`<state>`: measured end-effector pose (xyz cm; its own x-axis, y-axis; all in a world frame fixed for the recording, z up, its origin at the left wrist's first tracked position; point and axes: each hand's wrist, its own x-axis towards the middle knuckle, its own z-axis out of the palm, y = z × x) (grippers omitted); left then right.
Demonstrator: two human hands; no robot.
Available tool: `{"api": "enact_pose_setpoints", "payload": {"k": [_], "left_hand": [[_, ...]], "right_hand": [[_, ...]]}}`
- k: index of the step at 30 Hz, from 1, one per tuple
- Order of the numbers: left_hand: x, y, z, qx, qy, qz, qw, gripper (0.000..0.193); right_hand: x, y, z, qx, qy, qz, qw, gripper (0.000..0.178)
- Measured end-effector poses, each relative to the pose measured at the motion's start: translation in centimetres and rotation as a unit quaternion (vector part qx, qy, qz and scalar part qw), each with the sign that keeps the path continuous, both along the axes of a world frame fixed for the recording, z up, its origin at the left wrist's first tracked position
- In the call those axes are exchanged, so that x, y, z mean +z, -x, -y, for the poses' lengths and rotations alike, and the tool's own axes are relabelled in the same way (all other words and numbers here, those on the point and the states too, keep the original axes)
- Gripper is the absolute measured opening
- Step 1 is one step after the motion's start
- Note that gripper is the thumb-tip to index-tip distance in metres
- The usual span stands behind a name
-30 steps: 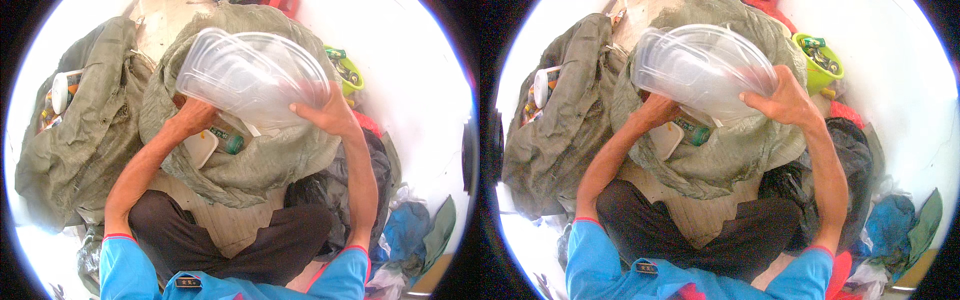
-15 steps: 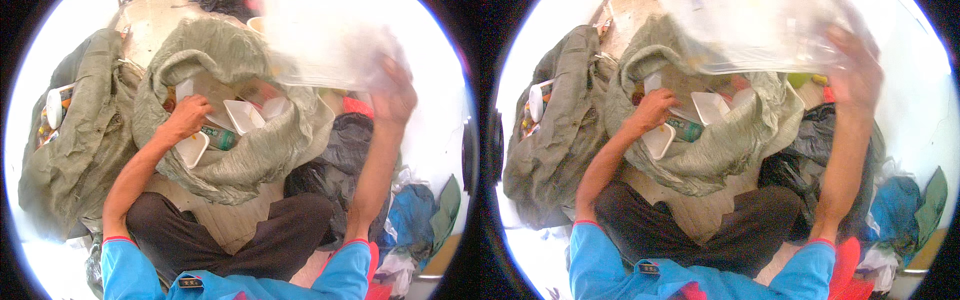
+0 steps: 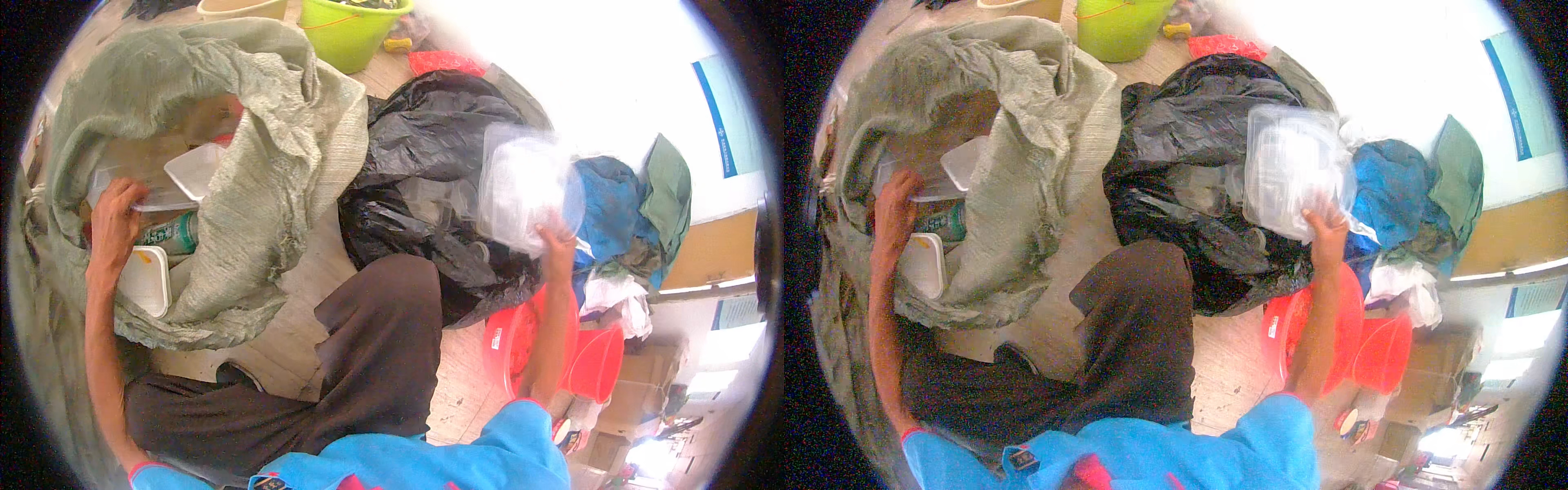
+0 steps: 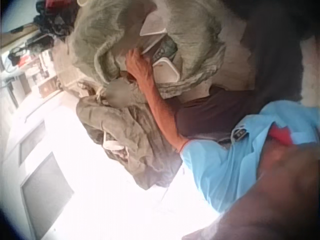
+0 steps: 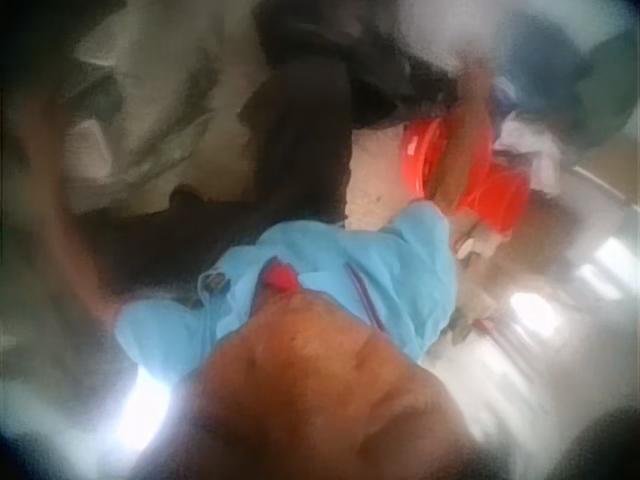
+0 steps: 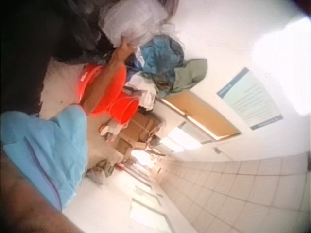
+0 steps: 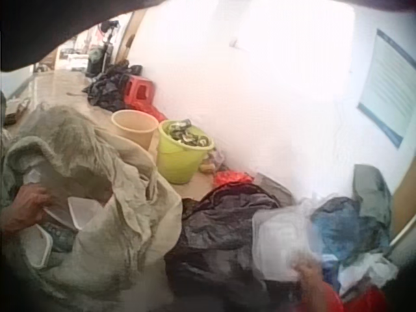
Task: The person sits on the floor and sorts through a large sack filled with mixed waste. They repeatedly reach into the sack, pull out plastic containers, bottles, and food trays, and place them into a black plastic bag beside them.
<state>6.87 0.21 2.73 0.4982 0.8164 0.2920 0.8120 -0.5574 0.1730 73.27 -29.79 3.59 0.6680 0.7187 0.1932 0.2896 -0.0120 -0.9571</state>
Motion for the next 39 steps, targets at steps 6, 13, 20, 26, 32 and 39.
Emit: {"api": "enact_pose_setpoints", "payload": {"k": [6,13,20,26,32,39], "left_hand": [[-1.1,-1.0,-0.9,-0.054,-0.02,0.013,0.998,0.035],[-0.5,-1.4,-0.4,-0.05,-0.005,-0.032,0.998,0.046],[-0.9,-0.3,-0.4,-0.044,-0.052,-0.044,0.997,0.036],[-1.1,-2.9,-2.2,-0.052,-0.096,-0.047,0.993,0.029],[-0.6,-3.4,-2.8,-0.043,-0.103,-0.008,0.994,0.02],[-1.0,-2.5,-2.9,-0.028,-0.105,0.059,0.992,0.016]], "right_hand": [[-14.3,-3.3,-3.9,-0.163,0.264,0.101,0.945,0.048],[-19.4,-2.5,-22.8,-0.087,0.283,0.219,0.93,0.04],[-19.0,-4.3,-26.7,0.039,0.329,0.309,0.891,0.084],[-11.0,-7.0,-21.8,0.005,0.324,0.422,0.846,0.075],[5.8,13.2,-23.4,0.289,-0.005,0.159,0.944,0.024],[4.7,39.1,-29.1,0.498,-0.021,0.504,0.705,0.067]]}}
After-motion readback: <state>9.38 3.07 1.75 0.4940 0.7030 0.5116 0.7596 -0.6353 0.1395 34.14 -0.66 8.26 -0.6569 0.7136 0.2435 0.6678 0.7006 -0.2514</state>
